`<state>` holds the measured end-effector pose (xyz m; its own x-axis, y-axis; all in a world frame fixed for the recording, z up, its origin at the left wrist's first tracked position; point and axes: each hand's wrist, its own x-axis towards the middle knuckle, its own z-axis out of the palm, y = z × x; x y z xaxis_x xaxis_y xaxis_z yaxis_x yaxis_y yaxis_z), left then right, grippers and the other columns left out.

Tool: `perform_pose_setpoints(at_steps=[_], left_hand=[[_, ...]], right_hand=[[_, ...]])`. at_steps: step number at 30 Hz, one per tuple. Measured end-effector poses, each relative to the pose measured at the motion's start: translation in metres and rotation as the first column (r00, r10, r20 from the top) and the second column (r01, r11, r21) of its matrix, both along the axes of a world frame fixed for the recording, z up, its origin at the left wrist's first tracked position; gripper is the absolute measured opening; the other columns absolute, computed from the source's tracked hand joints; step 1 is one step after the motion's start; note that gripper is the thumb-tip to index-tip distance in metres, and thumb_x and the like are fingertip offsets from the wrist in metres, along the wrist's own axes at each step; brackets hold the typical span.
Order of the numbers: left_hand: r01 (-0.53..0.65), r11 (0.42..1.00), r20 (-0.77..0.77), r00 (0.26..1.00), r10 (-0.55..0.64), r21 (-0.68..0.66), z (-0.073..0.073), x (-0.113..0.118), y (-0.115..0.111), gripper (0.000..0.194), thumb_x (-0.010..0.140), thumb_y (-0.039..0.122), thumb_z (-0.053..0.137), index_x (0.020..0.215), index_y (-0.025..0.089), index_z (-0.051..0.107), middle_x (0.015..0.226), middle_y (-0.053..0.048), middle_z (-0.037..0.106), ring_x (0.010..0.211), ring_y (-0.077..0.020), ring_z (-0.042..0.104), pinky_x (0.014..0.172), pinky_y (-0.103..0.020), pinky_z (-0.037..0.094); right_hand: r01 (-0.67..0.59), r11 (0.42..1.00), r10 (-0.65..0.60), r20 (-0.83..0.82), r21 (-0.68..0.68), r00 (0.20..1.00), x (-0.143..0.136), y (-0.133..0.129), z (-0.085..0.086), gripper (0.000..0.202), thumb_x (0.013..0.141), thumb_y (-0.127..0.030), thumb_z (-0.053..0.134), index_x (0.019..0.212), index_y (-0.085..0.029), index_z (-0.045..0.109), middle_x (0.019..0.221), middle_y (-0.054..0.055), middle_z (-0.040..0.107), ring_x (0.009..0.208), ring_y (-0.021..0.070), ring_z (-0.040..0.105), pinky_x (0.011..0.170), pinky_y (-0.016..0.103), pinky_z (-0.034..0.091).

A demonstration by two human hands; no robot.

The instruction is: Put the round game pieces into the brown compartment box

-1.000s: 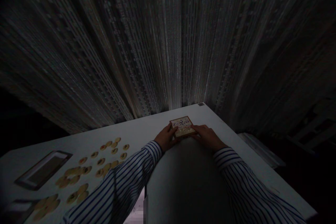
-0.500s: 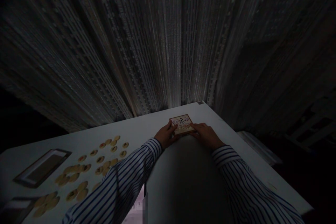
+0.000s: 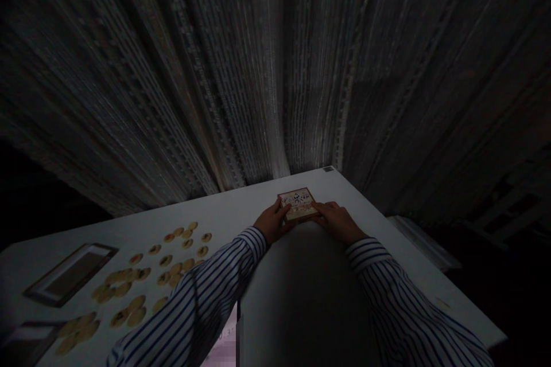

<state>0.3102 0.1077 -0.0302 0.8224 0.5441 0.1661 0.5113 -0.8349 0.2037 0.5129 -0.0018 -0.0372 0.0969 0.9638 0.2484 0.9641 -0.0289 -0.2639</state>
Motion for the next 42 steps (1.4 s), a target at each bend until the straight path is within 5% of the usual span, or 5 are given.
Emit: perform_pose_setpoints(at_steps=[24,42], left_hand=[[0.032,0.999,-0.003,0.999,-0.032,0.032,-0.003,0.001,0.003,0.065,0.077,0.041,0.059,0.132,0.012,0.039,0.142,-0.026,0.027,0.119,-0.0332,0.047,0.096,-0.043,0.042],[0.002,0.993,-0.012,1.000,-0.003,-0.120,0.013,-0.011,-0.005,0.076,0.075,0.041,0.061,0.138,0.012,0.028,0.145,-0.024,0.021,0.130,-0.0331,0.032,0.103,-0.042,0.033]], right_hand=[[0.006,0.999,-0.010,0.098,0.036,0.995,-0.003,-0.002,-0.002,0.046,0.085,-0.033,0.046,0.129,-0.018,0.046,0.115,0.013,0.061,0.105,0.0276,0.053,0.080,0.040,0.047],[0.010,0.999,-0.012,0.055,0.032,0.998,-0.006,-0.009,0.005,0.054,0.084,-0.038,0.047,0.133,-0.019,0.039,0.124,0.012,0.056,0.107,0.0274,0.053,0.084,0.041,0.046]])
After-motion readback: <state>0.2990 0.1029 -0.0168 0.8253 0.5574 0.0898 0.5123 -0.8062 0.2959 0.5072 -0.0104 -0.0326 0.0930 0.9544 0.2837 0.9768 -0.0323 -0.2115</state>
